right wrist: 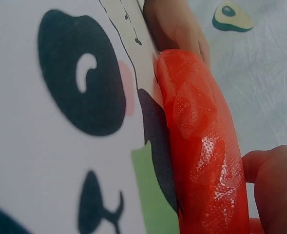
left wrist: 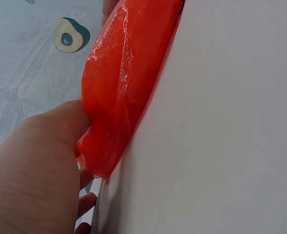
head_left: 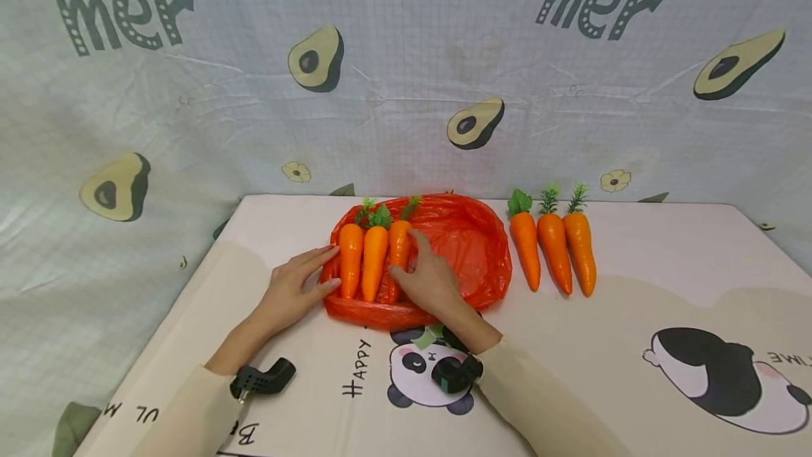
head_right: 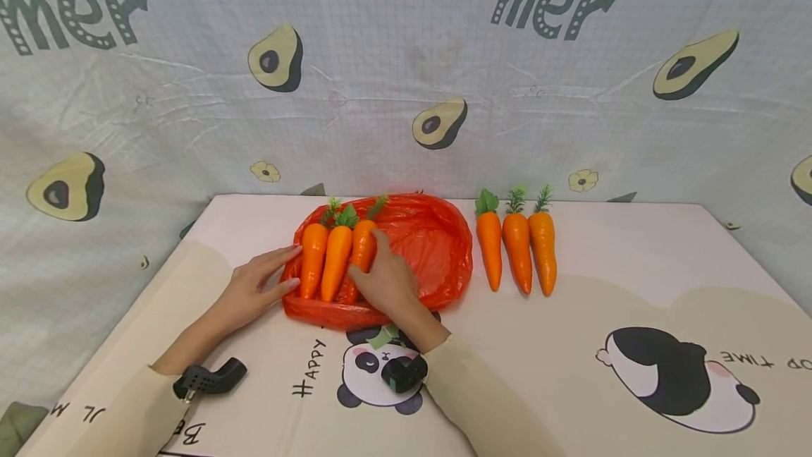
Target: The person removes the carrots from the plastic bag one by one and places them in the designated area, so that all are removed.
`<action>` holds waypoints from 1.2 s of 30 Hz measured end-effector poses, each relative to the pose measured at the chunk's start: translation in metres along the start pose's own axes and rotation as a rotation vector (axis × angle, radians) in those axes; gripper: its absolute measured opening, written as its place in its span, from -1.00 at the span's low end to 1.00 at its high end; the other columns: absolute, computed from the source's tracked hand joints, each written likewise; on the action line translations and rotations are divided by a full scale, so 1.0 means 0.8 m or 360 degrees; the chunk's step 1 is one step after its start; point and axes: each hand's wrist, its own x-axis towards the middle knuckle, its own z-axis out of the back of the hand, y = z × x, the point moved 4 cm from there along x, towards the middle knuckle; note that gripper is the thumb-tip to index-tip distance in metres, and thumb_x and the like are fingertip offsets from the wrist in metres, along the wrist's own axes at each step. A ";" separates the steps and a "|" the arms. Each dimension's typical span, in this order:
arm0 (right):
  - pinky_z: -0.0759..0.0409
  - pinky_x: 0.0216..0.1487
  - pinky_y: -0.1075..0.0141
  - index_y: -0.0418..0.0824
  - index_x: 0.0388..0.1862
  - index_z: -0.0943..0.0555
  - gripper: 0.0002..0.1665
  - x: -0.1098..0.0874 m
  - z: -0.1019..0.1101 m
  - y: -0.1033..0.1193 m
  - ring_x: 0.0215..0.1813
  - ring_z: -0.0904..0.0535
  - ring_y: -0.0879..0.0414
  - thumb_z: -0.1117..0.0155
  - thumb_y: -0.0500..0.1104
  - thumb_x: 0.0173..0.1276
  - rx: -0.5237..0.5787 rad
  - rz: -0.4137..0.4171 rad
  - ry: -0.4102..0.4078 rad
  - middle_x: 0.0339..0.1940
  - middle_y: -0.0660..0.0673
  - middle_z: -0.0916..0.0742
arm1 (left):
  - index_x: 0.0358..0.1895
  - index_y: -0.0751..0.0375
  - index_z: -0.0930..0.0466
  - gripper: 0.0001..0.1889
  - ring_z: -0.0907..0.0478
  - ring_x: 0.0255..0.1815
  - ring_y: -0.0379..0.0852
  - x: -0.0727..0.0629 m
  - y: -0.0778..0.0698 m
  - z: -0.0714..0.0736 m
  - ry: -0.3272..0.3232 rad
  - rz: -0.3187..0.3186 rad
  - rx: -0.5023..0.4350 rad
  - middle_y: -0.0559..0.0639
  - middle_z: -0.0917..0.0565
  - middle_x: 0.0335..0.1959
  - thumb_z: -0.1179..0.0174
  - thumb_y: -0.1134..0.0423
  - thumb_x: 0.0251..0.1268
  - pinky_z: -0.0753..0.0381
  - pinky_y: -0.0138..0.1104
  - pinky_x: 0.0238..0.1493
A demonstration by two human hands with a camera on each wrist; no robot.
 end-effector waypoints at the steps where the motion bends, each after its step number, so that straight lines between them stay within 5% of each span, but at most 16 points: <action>1: -0.41 -0.58 0.35 -0.07 0.49 -0.14 -0.10 0.000 0.000 0.000 -0.59 -0.44 0.08 -0.29 0.08 0.25 -0.0009 0.0012 0.0001 -0.59 -0.04 -0.54 | 0.37 0.11 -0.36 -0.40 -0.20 0.36 0.20 0.000 0.000 0.000 0.0000 0.0002 -0.0003 0.17 -0.37 0.35 -0.21 0.04 0.28 -0.08 0.15 0.19; 10: -0.48 -0.48 0.30 -0.09 0.49 -0.12 0.10 0.001 0.002 0.004 -0.49 -0.48 0.08 -0.37 0.30 0.10 -0.0044 0.0086 0.0014 -0.53 -0.05 -0.56 | 0.38 0.10 -0.35 -0.40 -0.20 0.37 0.20 0.000 -0.001 0.002 0.0011 0.0026 -0.0020 0.16 -0.37 0.36 -0.20 0.02 0.29 -0.07 0.14 0.21; 19: -0.42 -0.58 0.35 -0.15 0.47 -0.18 -0.07 0.002 0.001 -0.002 -0.58 -0.47 0.07 -0.33 0.00 0.16 0.0047 -0.0028 -0.0005 -0.59 -0.05 -0.55 | 0.38 0.09 -0.36 -0.39 -0.19 0.37 0.21 -0.001 -0.002 0.001 0.0007 0.0033 -0.0027 0.17 -0.37 0.36 -0.20 0.02 0.29 -0.07 0.15 0.21; 36: -0.44 -0.56 0.35 -0.12 0.46 -0.18 -0.12 -0.003 0.011 0.000 -0.52 -0.45 0.05 -0.32 -0.09 0.19 0.0186 -0.0003 -0.0052 -0.52 -0.09 -0.55 | 0.37 0.11 -0.36 -0.39 -0.20 0.37 0.21 0.000 -0.004 0.000 -0.0010 0.0014 -0.0011 0.18 -0.38 0.35 -0.21 0.02 0.28 -0.08 0.16 0.21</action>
